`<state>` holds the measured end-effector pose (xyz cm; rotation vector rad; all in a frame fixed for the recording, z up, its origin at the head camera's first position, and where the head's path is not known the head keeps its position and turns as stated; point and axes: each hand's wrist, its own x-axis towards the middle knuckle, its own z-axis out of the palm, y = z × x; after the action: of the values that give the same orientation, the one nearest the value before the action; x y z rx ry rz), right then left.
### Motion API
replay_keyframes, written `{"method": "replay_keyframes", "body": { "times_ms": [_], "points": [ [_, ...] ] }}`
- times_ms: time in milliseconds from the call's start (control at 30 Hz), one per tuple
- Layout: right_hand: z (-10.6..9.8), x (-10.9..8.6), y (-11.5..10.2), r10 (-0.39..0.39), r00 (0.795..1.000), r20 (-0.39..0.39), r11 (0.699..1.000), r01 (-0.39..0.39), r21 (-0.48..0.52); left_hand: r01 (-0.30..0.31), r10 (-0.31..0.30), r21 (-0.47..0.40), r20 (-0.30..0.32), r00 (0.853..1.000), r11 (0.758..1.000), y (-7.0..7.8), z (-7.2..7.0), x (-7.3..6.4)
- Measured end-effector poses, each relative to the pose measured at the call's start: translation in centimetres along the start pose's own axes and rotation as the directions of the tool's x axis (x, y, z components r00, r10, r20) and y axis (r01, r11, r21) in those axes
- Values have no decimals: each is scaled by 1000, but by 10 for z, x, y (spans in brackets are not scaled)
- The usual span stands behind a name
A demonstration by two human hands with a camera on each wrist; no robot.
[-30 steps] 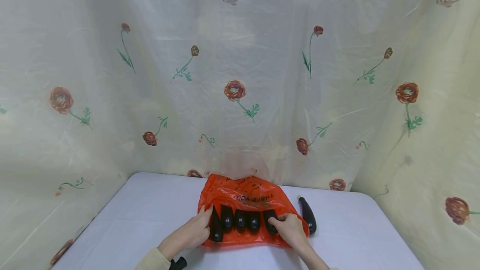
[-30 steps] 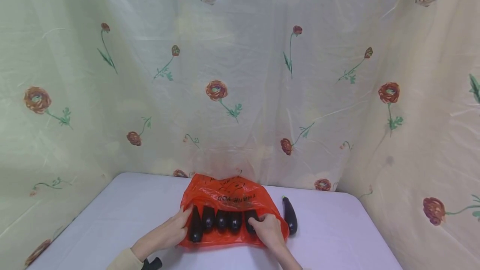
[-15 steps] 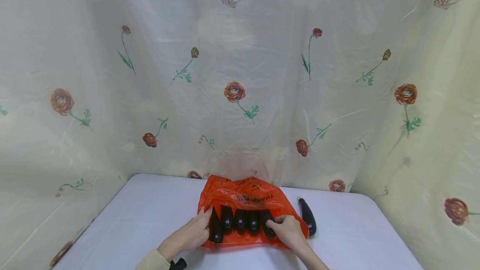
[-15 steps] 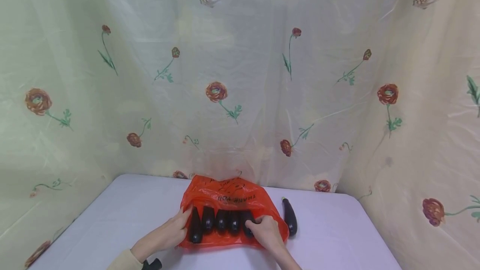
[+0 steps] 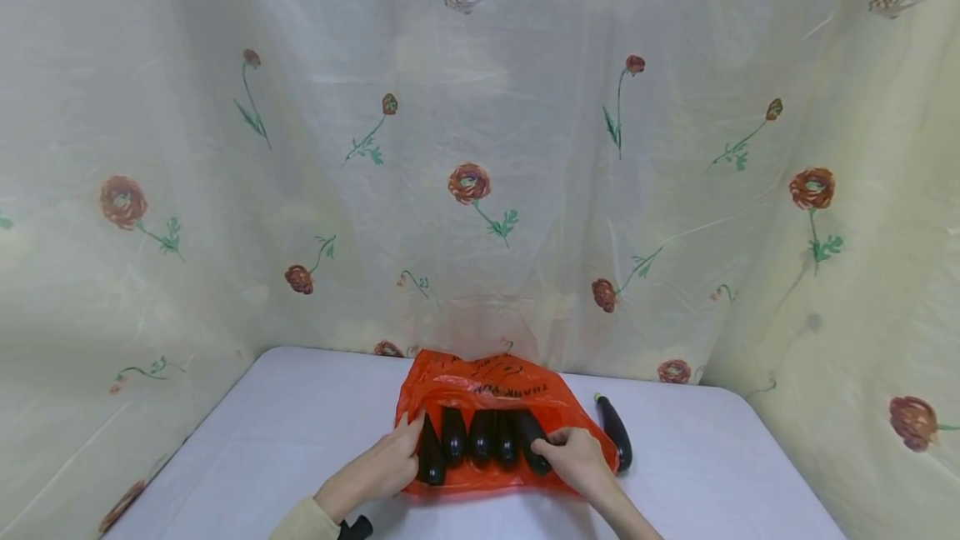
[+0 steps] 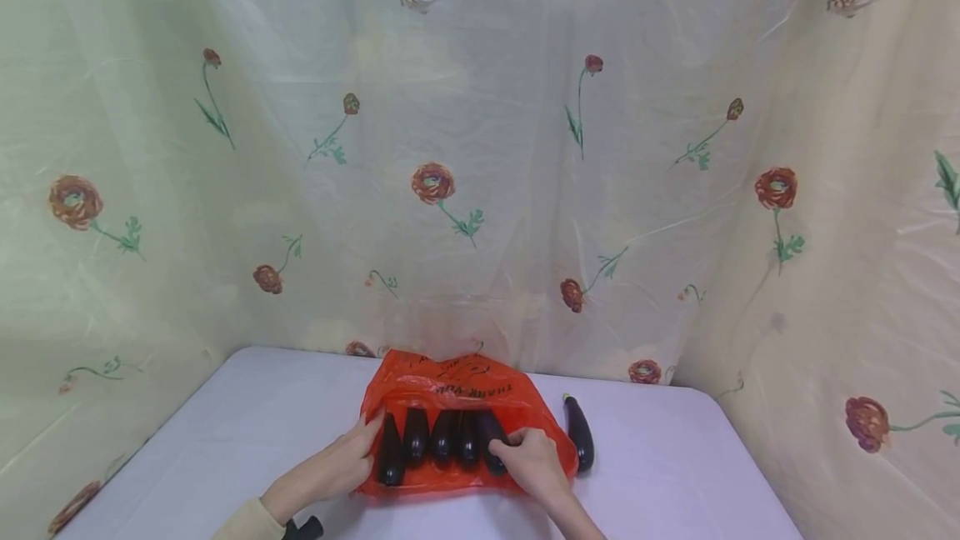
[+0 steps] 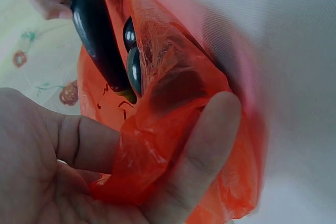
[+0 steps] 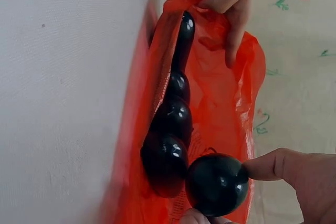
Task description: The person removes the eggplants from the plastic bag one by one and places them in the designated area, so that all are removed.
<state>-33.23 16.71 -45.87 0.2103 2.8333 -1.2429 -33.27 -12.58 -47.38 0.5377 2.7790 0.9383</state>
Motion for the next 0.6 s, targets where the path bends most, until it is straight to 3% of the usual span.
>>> {"method": "replay_keyframes", "body": {
  "times_ms": [267, 600],
  "points": [
    [-4, -10, 4, -6, 1000, 28, 999, 7, -36, 8, -8, 1, -4, 1000, 1000, 1, -1, 0],
    [-7, -27, 12, 14, 994, 112, 1000, -16, 11, 3, -3, -5, -9, 1000, 1000, 0, -2, 1]
  ]
}}
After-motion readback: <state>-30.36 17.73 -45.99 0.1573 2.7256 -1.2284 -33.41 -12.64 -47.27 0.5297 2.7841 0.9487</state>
